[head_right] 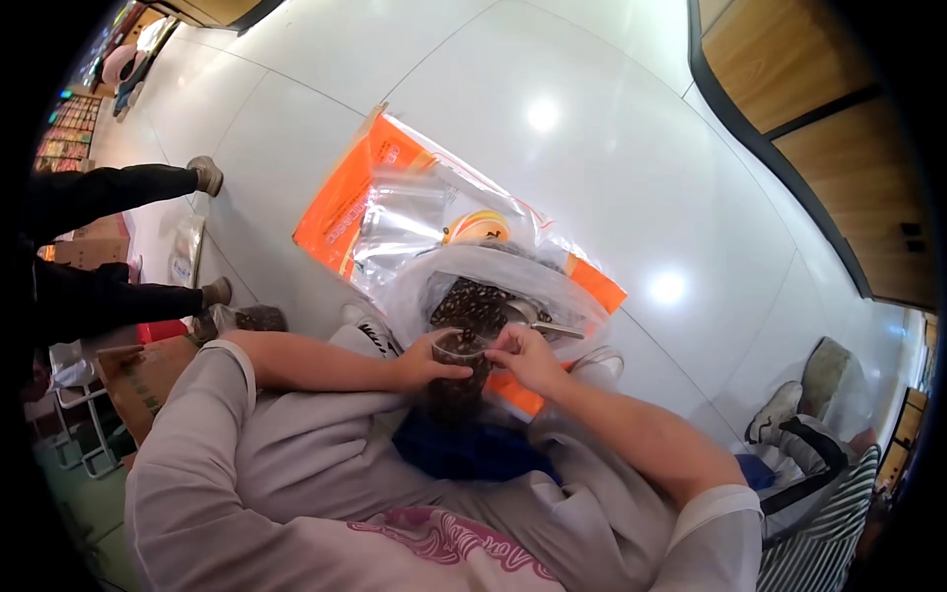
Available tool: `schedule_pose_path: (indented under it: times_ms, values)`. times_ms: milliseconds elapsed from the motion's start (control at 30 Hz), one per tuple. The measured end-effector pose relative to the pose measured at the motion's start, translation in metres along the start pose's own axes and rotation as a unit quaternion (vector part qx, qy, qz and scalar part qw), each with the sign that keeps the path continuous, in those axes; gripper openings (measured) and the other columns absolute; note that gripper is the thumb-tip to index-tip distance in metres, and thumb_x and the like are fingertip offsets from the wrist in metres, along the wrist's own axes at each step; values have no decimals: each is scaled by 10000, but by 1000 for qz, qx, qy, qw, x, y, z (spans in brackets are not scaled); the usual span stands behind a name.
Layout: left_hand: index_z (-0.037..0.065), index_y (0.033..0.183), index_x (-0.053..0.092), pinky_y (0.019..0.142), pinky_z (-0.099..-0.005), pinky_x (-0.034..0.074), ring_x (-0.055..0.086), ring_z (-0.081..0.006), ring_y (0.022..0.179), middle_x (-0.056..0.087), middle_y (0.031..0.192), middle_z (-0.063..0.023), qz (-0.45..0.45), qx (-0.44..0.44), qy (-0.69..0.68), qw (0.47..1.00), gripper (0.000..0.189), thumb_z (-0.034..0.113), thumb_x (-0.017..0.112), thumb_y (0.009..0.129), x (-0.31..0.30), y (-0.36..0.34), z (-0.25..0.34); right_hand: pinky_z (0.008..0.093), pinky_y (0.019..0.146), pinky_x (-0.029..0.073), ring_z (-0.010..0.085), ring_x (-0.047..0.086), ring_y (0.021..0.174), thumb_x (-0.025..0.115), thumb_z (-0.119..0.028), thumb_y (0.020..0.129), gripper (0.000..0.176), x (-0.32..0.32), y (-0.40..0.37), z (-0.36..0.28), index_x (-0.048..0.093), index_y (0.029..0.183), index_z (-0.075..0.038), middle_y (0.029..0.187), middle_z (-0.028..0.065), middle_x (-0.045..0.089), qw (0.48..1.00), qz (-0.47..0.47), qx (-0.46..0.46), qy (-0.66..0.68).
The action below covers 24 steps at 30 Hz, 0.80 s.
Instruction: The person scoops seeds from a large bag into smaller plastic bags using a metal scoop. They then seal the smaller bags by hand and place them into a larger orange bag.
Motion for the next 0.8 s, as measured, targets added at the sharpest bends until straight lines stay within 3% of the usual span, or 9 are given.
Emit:
schedule_pose_path:
  times_ms: [200, 333, 400, 467, 533, 800]
  values:
    - [43, 1188, 621, 931, -291, 450, 610, -132, 1005, 672, 1119, -42, -25, -64, -123, 990, 433, 110, 764, 785, 1, 8, -21, 270, 636, 554, 94, 588, 690, 660, -43, 879, 123, -1, 13, 9, 545, 834, -43, 752, 24, 603, 996, -21, 65, 64]
    - [51, 1171, 643, 930, -293, 452, 610, -138, 1011, 671, 1124, -40, -23, -76, -86, 993, 410, 122, 765, 786, -7, 11, -19, 277, 627, 550, 109, 597, 696, 657, -50, 883, 108, 2, 21, 17, 557, 841, -44, 774, 33, 609, 998, -29, 39, 35]
    - [50, 1177, 639, 930, -300, 452, 611, -139, 1008, 675, 1110, -46, -35, -92, -89, 991, 422, 136, 769, 785, -7, 14, -25, 275, 625, 540, 120, 605, 699, 660, -58, 883, 95, 0, 18, 21, 571, 853, -43, 790, 40, 620, 993, 11, 107, 53]
    - [53, 1171, 642, 927, -315, 457, 616, -150, 997, 680, 1088, -53, -28, -109, -82, 990, 417, 143, 770, 784, -8, 16, -27, 276, 628, 540, 129, 608, 692, 662, -80, 887, 101, -3, 21, 26, 575, 858, -38, 801, 50, 627, 992, 11, 109, 61]
    - [55, 1154, 646, 914, -336, 469, 626, -164, 987, 683, 1076, -60, -27, -183, -167, 968, 369, 132, 744, 807, -1, 13, -29, 285, 622, 550, 144, 617, 687, 652, -110, 900, 110, -2, 18, 28, 574, 876, -37, 820, 59, 632, 992, 4, 116, 52]
    - [49, 1135, 639, 893, -362, 492, 652, -197, 961, 686, 1064, -77, -59, -234, -250, 938, 290, 112, 686, 856, 0, 7, -38, 295, 555, 574, 159, 633, 644, 628, -153, 925, 125, 6, 11, 28, 543, 916, -63, 797, 45, 589, 972, 9, 216, 93]
Point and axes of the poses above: each hand's wrist, its own y-axis towards the middle knuckle, its own x-axis out of the palm, z = x × y, the point moved 5 cm from there along y, towards the middle knuckle
